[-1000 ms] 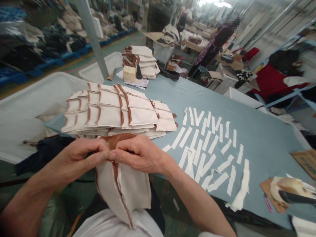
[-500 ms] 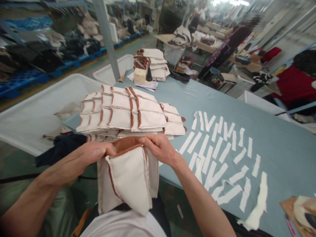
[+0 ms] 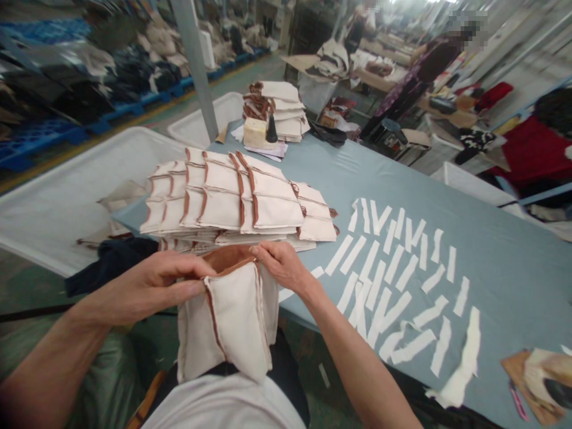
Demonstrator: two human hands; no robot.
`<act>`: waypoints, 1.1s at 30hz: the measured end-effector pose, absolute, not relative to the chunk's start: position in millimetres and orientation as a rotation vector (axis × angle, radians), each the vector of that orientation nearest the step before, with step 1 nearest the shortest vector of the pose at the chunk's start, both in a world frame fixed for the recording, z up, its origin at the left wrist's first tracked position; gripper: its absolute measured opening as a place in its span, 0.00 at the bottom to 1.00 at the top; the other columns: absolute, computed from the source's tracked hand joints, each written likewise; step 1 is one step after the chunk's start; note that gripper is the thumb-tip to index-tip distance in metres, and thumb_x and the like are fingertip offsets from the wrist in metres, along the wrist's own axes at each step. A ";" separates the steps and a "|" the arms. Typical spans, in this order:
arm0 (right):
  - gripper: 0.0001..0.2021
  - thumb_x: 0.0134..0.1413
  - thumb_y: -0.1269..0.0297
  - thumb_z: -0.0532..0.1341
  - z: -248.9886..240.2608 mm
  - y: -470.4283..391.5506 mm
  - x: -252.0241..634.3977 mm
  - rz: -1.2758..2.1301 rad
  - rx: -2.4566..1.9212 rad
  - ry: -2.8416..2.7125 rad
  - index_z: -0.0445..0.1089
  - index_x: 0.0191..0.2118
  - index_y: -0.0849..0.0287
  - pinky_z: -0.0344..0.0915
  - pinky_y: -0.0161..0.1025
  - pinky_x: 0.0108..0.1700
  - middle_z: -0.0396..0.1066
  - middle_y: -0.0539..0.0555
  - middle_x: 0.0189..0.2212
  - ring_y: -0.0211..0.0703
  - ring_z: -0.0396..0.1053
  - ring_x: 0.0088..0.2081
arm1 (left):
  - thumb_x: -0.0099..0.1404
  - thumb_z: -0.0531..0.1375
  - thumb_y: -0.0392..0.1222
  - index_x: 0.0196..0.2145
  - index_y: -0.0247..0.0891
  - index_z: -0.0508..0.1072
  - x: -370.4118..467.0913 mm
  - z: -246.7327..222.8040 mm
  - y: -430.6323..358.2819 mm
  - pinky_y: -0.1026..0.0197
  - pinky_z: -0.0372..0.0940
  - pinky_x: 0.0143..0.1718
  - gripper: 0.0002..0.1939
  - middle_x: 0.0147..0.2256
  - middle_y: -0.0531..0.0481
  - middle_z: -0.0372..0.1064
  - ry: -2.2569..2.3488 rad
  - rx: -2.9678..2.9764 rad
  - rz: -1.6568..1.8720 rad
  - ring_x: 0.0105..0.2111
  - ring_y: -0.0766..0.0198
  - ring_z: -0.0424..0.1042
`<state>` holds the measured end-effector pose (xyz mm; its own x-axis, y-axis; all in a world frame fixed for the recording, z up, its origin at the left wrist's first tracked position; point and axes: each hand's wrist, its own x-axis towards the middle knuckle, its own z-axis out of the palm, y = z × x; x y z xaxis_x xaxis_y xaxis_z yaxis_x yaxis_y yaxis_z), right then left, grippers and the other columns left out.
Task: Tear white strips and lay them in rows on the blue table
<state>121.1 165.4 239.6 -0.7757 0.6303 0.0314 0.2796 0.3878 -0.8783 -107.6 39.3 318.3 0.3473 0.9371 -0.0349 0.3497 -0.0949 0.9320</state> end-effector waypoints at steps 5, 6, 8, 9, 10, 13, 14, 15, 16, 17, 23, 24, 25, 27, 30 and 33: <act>0.31 0.70 0.35 0.46 247.6 162.1 124.4 1.372 -0.732 -2.265 0.58 0.26 0.56 0.51 0.36 0.32 0.54 0.45 0.22 0.36 0.54 0.26 | 0.68 0.57 0.36 0.36 0.36 0.80 -101.0 323.8 33.4 0.71 0.65 0.32 0.11 0.30 0.54 0.79 1.200 1.660 0.800 0.29 0.68 0.73; 0.32 0.70 0.36 0.45 252.5 160.2 125.0 1.367 -0.701 -2.265 0.62 0.27 0.57 0.54 0.36 0.33 0.59 0.47 0.23 0.37 0.58 0.28 | 0.68 0.56 0.35 0.35 0.37 0.80 -98.9 325.4 31.6 0.71 0.65 0.31 0.11 0.29 0.55 0.78 1.211 1.667 0.802 0.29 0.68 0.73; 0.33 0.71 0.35 0.44 266.1 154.4 124.6 1.339 -0.619 -2.284 0.68 0.31 0.59 0.57 0.37 0.37 0.67 0.50 0.27 0.39 0.64 0.31 | 0.67 0.56 0.35 0.33 0.37 0.80 -94.6 328.8 28.4 0.72 0.62 0.29 0.12 0.26 0.56 0.76 1.239 1.698 0.803 0.26 0.70 0.70; 0.33 0.70 0.34 0.46 274.1 150.5 123.4 1.325 -0.575 -2.296 0.69 0.32 0.59 0.58 0.37 0.38 0.69 0.51 0.28 0.39 0.65 0.32 | 0.66 0.56 0.34 0.33 0.37 0.80 -92.7 330.3 27.2 0.72 0.61 0.27 0.12 0.25 0.57 0.75 1.258 1.718 0.796 0.24 0.71 0.69; 0.33 0.68 0.33 0.48 282.3 146.1 121.5 1.315 -0.533 -2.312 0.70 0.33 0.59 0.59 0.37 0.38 0.71 0.51 0.29 0.39 0.66 0.32 | 0.66 0.56 0.34 0.32 0.37 0.80 -91.1 331.6 26.3 0.72 0.60 0.26 0.12 0.25 0.58 0.74 1.281 1.737 0.790 0.23 0.71 0.68; 0.29 0.62 0.33 0.59 302.4 132.8 113.6 1.293 -0.452 -2.353 0.70 0.32 0.59 0.58 0.35 0.37 0.72 0.50 0.29 0.38 0.66 0.31 | 0.67 0.57 0.33 0.33 0.37 0.80 -88.6 334.6 24.7 0.72 0.60 0.26 0.11 0.25 0.58 0.74 1.323 1.804 0.783 0.23 0.72 0.67; 0.27 0.60 0.36 0.62 306.2 129.2 111.1 1.283 -0.449 -2.360 0.70 0.31 0.59 0.58 0.35 0.36 0.71 0.50 0.28 0.37 0.65 0.31 | 0.68 0.58 0.34 0.33 0.37 0.80 -88.6 335.3 24.2 0.72 0.60 0.27 0.10 0.25 0.58 0.75 1.322 1.832 0.789 0.24 0.72 0.68; 0.25 0.60 0.38 0.64 308.4 126.3 109.3 1.293 -0.448 -2.362 0.69 0.31 0.59 0.57 0.34 0.35 0.70 0.49 0.28 0.37 0.64 0.30 | 0.69 0.58 0.35 0.33 0.37 0.79 -89.1 335.7 23.5 0.71 0.60 0.28 0.09 0.26 0.57 0.75 1.314 1.857 0.797 0.25 0.71 0.69; 0.23 0.61 0.41 0.64 309.2 124.2 108.1 1.335 -0.447 -2.354 0.68 0.30 0.59 0.56 0.33 0.34 0.69 0.48 0.27 0.36 0.63 0.29 | 0.70 0.58 0.35 0.34 0.37 0.79 -89.8 335.8 22.5 0.71 0.61 0.29 0.09 0.27 0.57 0.76 1.298 1.875 0.803 0.26 0.71 0.70; 0.22 0.62 0.43 0.64 308.9 122.7 107.8 1.409 -0.439 -2.337 0.68 0.30 0.59 0.54 0.33 0.32 0.67 0.47 0.26 0.35 0.61 0.28 | 0.71 0.58 0.35 0.35 0.38 0.79 -90.6 335.6 21.3 0.71 0.61 0.30 0.10 0.28 0.56 0.77 1.278 1.889 0.805 0.27 0.71 0.71; 0.16 0.68 0.55 0.60 312.4 116.4 114.4 1.412 -0.415 -2.378 0.67 0.31 0.58 0.53 0.32 0.30 0.64 0.45 0.24 0.33 0.58 0.25 | 0.70 0.56 0.34 0.35 0.38 0.79 -91.2 333.0 13.3 0.72 0.61 0.28 0.11 0.27 0.58 0.76 1.301 1.910 0.827 0.25 0.72 0.70; 0.13 0.68 0.58 0.60 315.8 114.6 115.2 1.319 -0.415 -2.412 0.67 0.32 0.58 0.54 0.32 0.32 0.67 0.45 0.25 0.33 0.60 0.26 | 0.70 0.56 0.33 0.34 0.38 0.79 -90.4 333.8 12.5 0.72 0.61 0.28 0.11 0.26 0.58 0.76 1.325 1.909 0.826 0.24 0.72 0.70; 0.11 0.66 0.60 0.60 319.6 112.5 115.6 1.236 -0.413 -2.440 0.68 0.33 0.58 0.55 0.32 0.33 0.69 0.46 0.26 0.33 0.63 0.27 | 0.68 0.56 0.32 0.34 0.39 0.79 -89.4 335.3 11.8 0.72 0.61 0.28 0.12 0.26 0.59 0.76 1.345 1.912 0.828 0.24 0.72 0.71; 0.05 0.62 0.64 0.62 327.2 108.3 115.4 1.097 -0.426 -2.476 0.69 0.34 0.58 0.56 0.33 0.35 0.72 0.48 0.29 0.35 0.66 0.29 | 0.66 0.56 0.31 0.34 0.40 0.80 -87.7 339.5 11.2 0.72 0.61 0.28 0.12 0.27 0.59 0.76 1.374 1.932 0.831 0.24 0.73 0.72; 0.03 0.57 0.67 0.62 335.4 103.3 112.7 0.950 -0.447 -2.521 0.68 0.33 0.58 0.54 0.34 0.34 0.72 0.48 0.28 0.37 0.66 0.30 | 0.64 0.55 0.31 0.34 0.40 0.79 -87.2 344.8 11.6 0.70 0.60 0.28 0.12 0.27 0.59 0.75 1.414 1.964 0.815 0.24 0.72 0.71; 0.06 0.56 0.69 0.61 337.4 101.9 108.4 0.925 -0.445 -2.545 0.64 0.29 0.58 0.51 0.34 0.32 0.67 0.47 0.25 0.36 0.64 0.29 | 0.65 0.56 0.32 0.34 0.40 0.77 -89.2 344.7 11.3 0.70 0.59 0.28 0.10 0.27 0.60 0.73 1.455 1.989 0.791 0.24 0.72 0.69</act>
